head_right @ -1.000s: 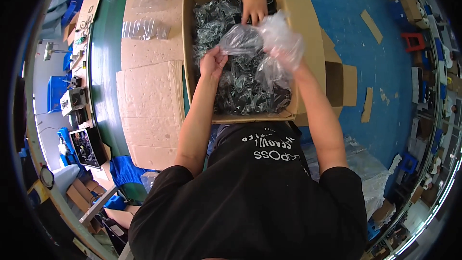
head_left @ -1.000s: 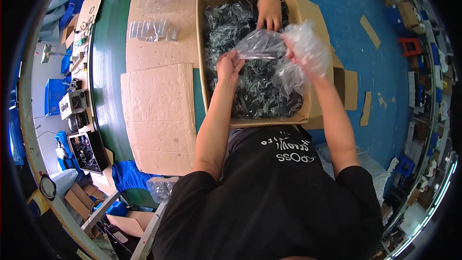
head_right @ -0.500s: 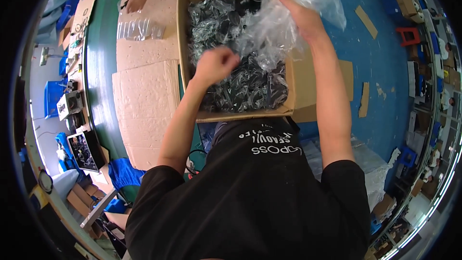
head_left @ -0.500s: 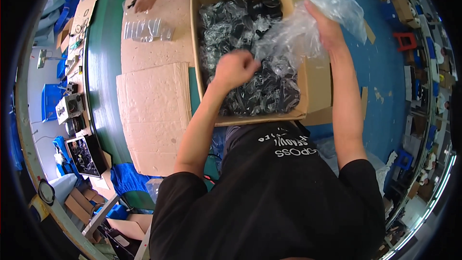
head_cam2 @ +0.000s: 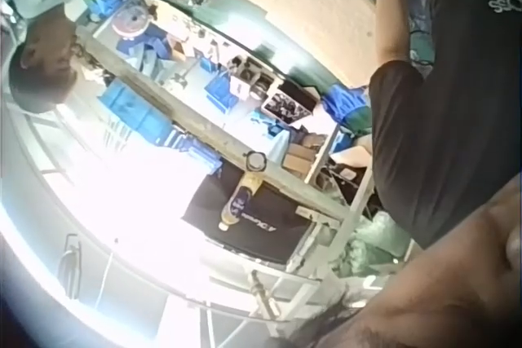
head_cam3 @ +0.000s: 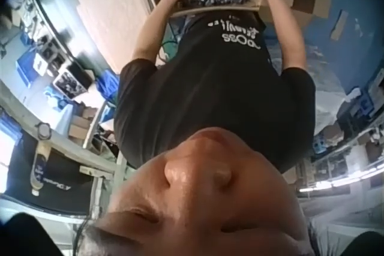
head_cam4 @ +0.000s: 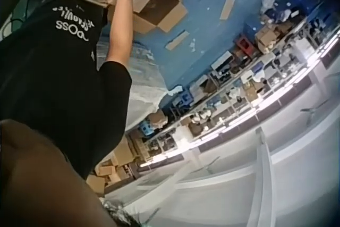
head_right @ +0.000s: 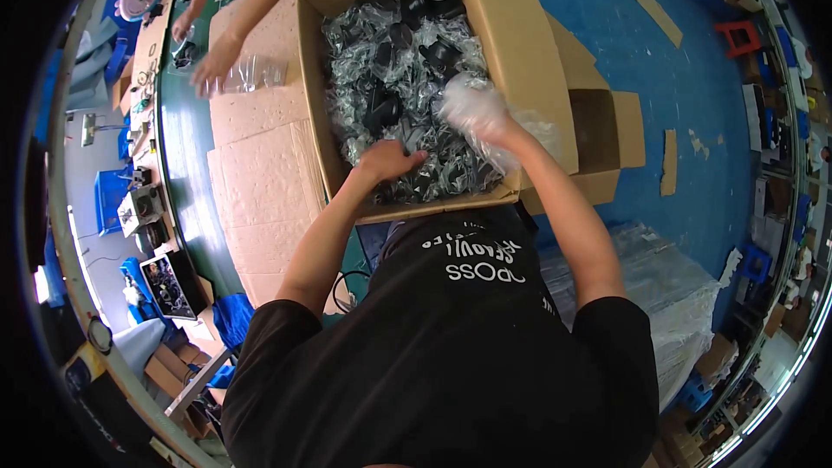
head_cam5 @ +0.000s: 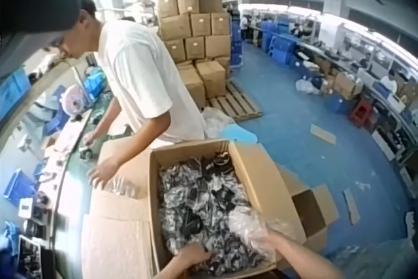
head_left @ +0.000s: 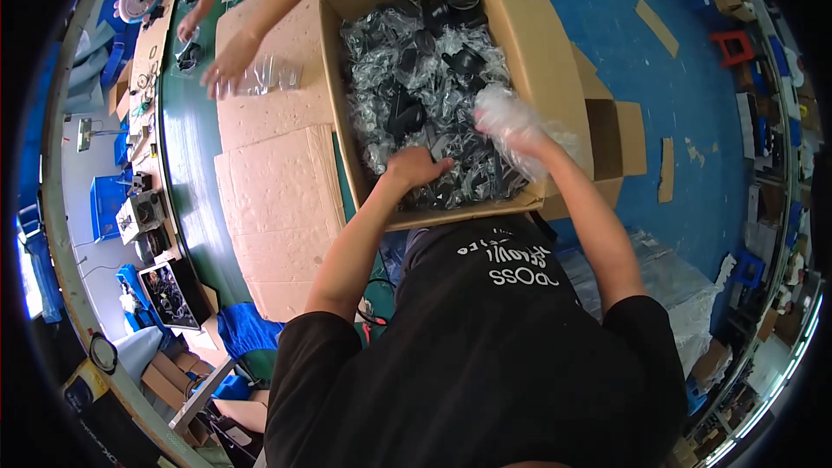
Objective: Unpacking and organizing small items from a cardboard box on a factory workbench.
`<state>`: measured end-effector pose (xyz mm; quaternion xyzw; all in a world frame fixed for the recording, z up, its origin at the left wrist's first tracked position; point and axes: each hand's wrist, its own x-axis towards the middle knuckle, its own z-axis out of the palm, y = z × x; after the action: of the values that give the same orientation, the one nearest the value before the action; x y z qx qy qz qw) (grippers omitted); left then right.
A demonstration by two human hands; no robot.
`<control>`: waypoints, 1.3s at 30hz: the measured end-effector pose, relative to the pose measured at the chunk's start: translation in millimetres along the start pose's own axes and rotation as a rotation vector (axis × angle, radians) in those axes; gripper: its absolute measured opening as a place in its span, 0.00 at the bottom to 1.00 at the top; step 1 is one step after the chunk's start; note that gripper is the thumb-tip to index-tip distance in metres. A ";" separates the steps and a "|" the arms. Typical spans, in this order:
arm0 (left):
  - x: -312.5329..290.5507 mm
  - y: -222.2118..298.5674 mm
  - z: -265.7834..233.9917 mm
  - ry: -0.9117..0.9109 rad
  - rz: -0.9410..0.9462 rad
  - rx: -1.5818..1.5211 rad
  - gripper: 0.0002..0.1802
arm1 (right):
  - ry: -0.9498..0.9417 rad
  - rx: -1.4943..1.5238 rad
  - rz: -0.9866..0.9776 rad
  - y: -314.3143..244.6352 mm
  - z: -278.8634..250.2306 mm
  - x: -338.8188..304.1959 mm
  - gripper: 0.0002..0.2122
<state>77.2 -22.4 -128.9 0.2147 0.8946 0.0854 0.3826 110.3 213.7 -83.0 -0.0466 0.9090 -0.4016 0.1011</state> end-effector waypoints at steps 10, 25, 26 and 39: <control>-19.2 -10.0 -62.6 -0.232 0.212 -1.601 0.17 | -0.108 1.223 0.248 -14.4 54.2 19.1 0.17; -13.7 -9.2 -111.2 -0.386 0.490 -1.973 0.15 | 0.124 0.822 -0.055 -66.3 21.2 68.6 0.15; -15.3 -12.0 -113.6 -0.382 0.484 -1.980 0.15 | 0.165 0.444 -0.028 -88.7 0.6 69.5 0.15; 24.4 35.0 -15.6 0.097 0.018 -0.369 0.31 | 0.505 0.172 -0.027 -43.3 -121.4 -2.7 0.18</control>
<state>62.1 20.1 -122.8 0.1444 0.8793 0.2614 0.3710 86.3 272.5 29.1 0.0515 0.8673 -0.4776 -0.1307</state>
